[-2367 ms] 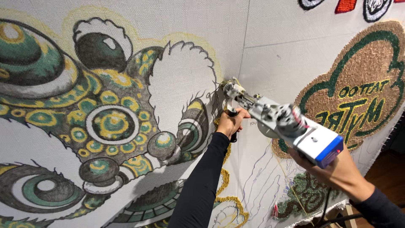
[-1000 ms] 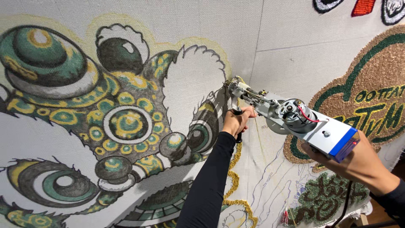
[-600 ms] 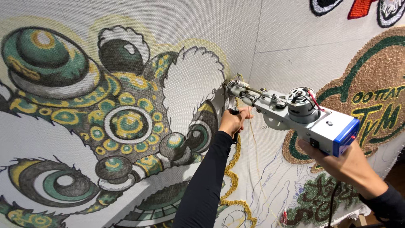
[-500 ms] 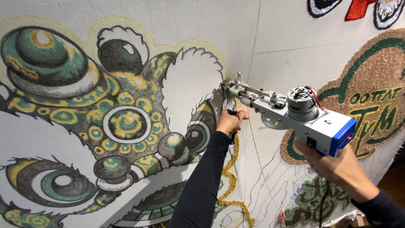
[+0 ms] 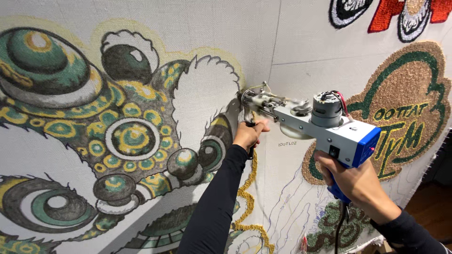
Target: The person uses a tufting gun to apply yellow yarn onto a large vertical canvas featuring a lion head and other graphic designs.
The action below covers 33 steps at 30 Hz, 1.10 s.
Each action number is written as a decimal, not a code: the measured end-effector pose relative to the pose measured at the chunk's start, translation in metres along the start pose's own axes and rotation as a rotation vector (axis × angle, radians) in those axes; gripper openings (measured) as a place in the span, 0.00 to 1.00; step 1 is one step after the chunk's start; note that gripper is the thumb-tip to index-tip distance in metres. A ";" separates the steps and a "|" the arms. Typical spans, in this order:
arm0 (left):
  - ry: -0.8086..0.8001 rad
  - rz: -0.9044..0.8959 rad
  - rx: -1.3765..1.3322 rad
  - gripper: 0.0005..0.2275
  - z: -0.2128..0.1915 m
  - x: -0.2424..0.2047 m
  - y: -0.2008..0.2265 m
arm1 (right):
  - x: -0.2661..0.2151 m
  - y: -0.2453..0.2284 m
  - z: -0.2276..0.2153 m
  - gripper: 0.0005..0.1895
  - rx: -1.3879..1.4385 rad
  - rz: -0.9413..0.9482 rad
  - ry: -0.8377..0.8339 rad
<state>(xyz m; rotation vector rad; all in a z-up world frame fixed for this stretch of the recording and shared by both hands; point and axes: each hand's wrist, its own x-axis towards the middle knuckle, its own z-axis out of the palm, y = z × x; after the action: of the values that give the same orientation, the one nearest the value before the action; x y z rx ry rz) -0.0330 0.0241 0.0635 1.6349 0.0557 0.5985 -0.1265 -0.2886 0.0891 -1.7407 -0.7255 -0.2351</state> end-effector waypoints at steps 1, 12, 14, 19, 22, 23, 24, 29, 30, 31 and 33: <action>0.010 -0.012 0.022 0.13 0.000 0.000 0.003 | 0.000 -0.003 -0.001 0.12 0.019 0.001 -0.009; -0.007 -0.017 -0.032 0.15 0.004 -0.006 0.016 | 0.002 0.002 -0.007 0.16 0.045 0.021 -0.021; 0.003 -0.026 -0.024 0.15 0.003 -0.006 0.018 | 0.001 0.001 -0.006 0.15 0.082 -0.002 -0.024; -0.018 0.000 -0.009 0.17 -0.002 -0.005 0.027 | 0.004 -0.008 -0.007 0.17 -0.065 0.079 0.021; -0.021 -0.031 -0.011 0.17 -0.003 -0.006 0.033 | 0.006 -0.010 -0.003 0.18 -0.060 -0.011 0.011; -0.021 -0.031 -0.010 0.17 -0.003 -0.008 0.033 | 0.007 -0.011 -0.004 0.18 -0.059 -0.011 0.011; -0.030 -0.018 -0.028 0.16 -0.003 -0.009 0.033 | 0.008 -0.011 -0.005 0.17 -0.106 -0.015 0.020; -0.051 0.002 -0.063 0.15 -0.001 -0.003 0.029 | 0.009 -0.016 -0.009 0.17 -0.260 0.005 0.014; -0.038 -0.024 -0.029 0.15 -0.002 0.000 0.030 | 0.009 -0.018 -0.009 0.18 -0.278 -0.030 0.026; -0.025 -0.051 0.005 0.16 -0.003 0.003 0.031 | 0.010 -0.020 -0.008 0.18 -0.296 -0.066 0.039; -0.038 -0.005 -0.039 0.15 -0.005 0.005 0.029 | 0.011 -0.024 -0.007 0.16 -0.290 -0.063 0.030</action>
<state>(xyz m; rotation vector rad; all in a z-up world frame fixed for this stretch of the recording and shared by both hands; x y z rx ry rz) -0.0399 0.0258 0.0929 1.6074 0.0203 0.5612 -0.1304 -0.2885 0.1163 -1.9846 -0.7538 -0.4256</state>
